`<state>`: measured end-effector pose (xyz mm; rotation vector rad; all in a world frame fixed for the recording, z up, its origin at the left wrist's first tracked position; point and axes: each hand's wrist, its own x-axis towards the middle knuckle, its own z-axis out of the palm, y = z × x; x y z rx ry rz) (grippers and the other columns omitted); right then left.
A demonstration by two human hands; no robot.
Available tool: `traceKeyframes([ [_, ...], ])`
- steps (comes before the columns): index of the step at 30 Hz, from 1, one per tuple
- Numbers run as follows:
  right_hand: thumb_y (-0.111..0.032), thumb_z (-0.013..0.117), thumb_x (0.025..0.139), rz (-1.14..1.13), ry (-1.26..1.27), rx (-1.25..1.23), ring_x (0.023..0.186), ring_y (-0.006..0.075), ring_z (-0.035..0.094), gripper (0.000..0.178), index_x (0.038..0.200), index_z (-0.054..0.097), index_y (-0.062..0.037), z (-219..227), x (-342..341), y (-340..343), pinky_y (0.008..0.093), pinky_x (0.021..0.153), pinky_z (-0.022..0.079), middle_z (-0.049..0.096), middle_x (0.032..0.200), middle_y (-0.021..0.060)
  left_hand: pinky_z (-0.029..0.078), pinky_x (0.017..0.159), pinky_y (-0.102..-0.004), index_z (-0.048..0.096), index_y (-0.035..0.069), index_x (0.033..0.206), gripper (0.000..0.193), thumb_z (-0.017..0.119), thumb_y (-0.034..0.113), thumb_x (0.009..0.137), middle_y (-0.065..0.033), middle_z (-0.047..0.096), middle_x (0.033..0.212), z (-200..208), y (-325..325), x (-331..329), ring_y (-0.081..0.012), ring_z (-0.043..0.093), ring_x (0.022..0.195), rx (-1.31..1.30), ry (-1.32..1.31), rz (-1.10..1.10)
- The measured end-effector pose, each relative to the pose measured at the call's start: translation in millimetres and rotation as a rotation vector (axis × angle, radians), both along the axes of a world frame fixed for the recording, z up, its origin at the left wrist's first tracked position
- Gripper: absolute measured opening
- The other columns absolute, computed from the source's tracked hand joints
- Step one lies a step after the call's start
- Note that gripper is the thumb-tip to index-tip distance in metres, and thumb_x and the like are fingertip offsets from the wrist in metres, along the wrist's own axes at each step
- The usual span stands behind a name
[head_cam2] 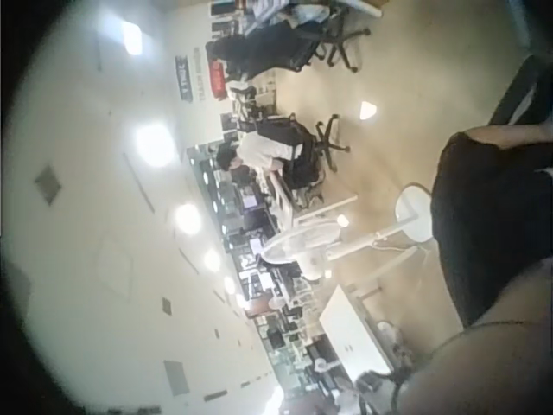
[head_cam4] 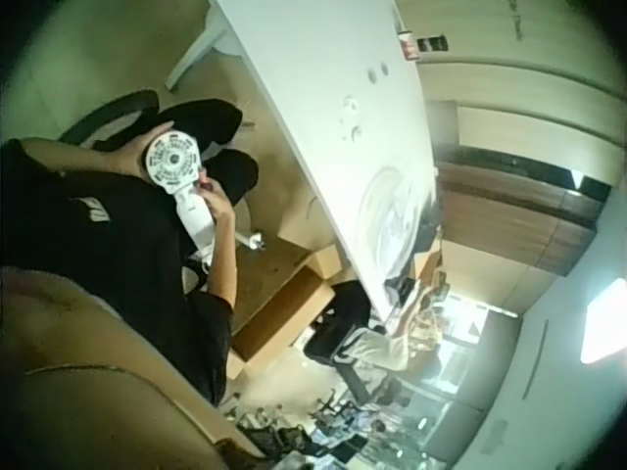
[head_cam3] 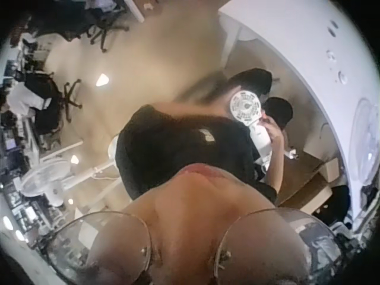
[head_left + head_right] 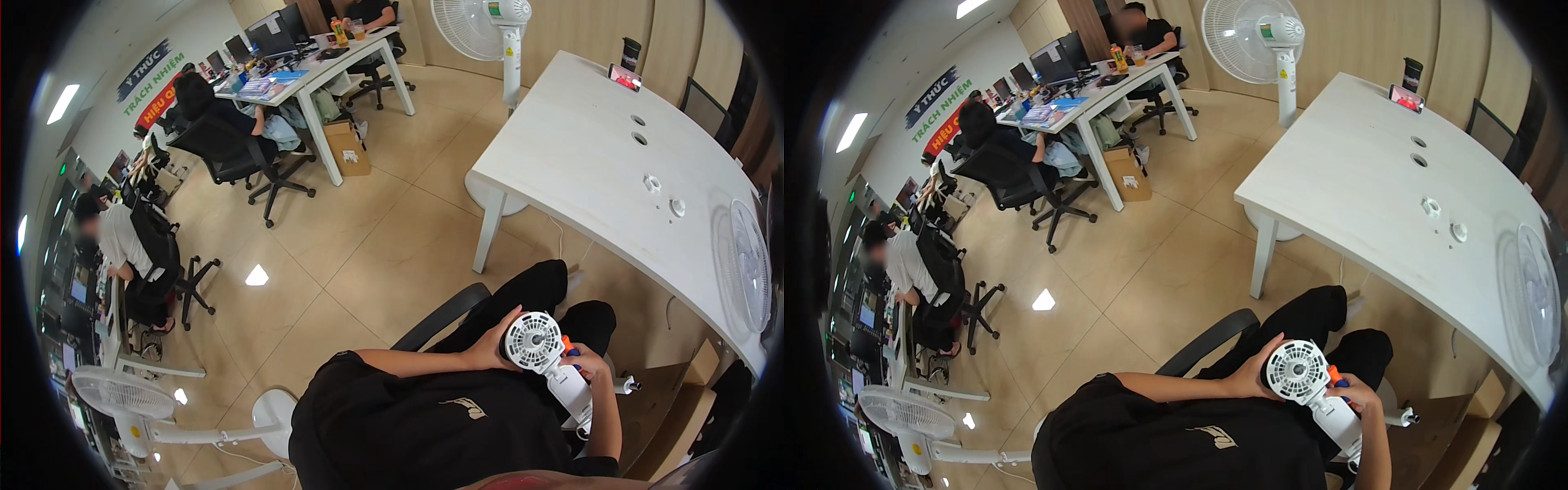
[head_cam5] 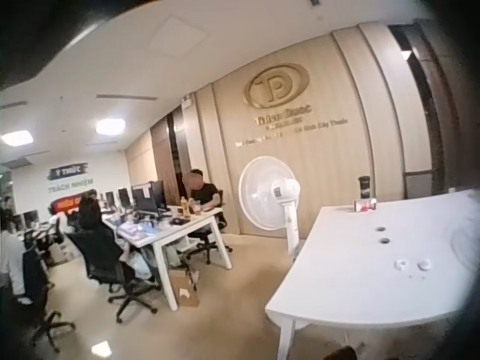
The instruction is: Repairing or assembling a white electric fan motor using a screwdriver.
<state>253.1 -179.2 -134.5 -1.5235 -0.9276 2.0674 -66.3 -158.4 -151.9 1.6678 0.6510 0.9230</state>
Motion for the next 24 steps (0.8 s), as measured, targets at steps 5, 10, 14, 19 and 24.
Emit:
traceKeyframes([
  [5,-0.009,0.093,0.072,-0.189,-0.091,0.092,0.091,0.0186,0.072,0.053,0.116,0.064,-0.0008,-15,17,-36,0.0339,0.083,0.059,0.071,0.101,0.0081,0.031,0.125,-0.0444,0.004,0.008,0.167,0.146,0.102,0.021,0.060,-0.0178,0.041,0.162,2,-13,2,-0.0324,0.041,0.150,-0.069,-0.011,0.032],
  [10,-0.016,0.093,0.074,-0.264,0.102,0.253,0.100,0.0227,0.074,0.054,0.116,0.066,0.0047,0,13,-63,0.0367,0.097,0.056,0.076,0.114,0.0176,0.031,0.125,-0.0441,0.006,0.006,0.167,0.144,0.102,0.022,0.061,-0.0201,0.041,0.162,0,-17,2,-0.0324,0.042,0.150,-0.079,0.001,-0.009],
  [14,-0.016,0.092,0.078,-0.228,-0.048,0.289,0.098,0.0177,0.073,0.041,0.110,0.071,-0.0024,23,-4,-53,0.0339,0.095,0.056,0.077,0.106,0.0098,0.032,0.124,-0.0439,0.006,0.000,0.165,0.143,0.102,0.025,0.062,-0.0227,0.040,0.161,-9,-11,0,-0.0308,0.042,0.149,-0.116,0.030,-0.004],
  [19,-0.019,0.093,0.079,-0.114,-0.048,0.329,0.099,0.0145,0.072,0.046,0.113,0.066,-0.0032,12,-7,-29,0.0309,0.094,0.053,0.077,0.101,0.0078,0.034,0.124,-0.0461,-0.002,-0.001,0.163,0.154,0.105,0.023,0.054,-0.0222,0.034,0.161,11,-2,-9,-0.0339,0.042,0.147,-0.168,0.045,-0.012],
  [24,-0.008,0.092,0.075,-0.162,0.001,0.246,0.094,0.0144,0.070,0.048,0.112,0.062,-0.0033,22,-3,-41,0.0316,0.091,0.052,0.078,0.101,0.0110,0.029,0.125,-0.0487,0.000,-0.002,0.163,0.166,0.102,0.056,0.046,-0.0252,0.028,0.163,12,11,-16,-0.0377,0.035,0.151,-0.092,0.045,-0.158],
])
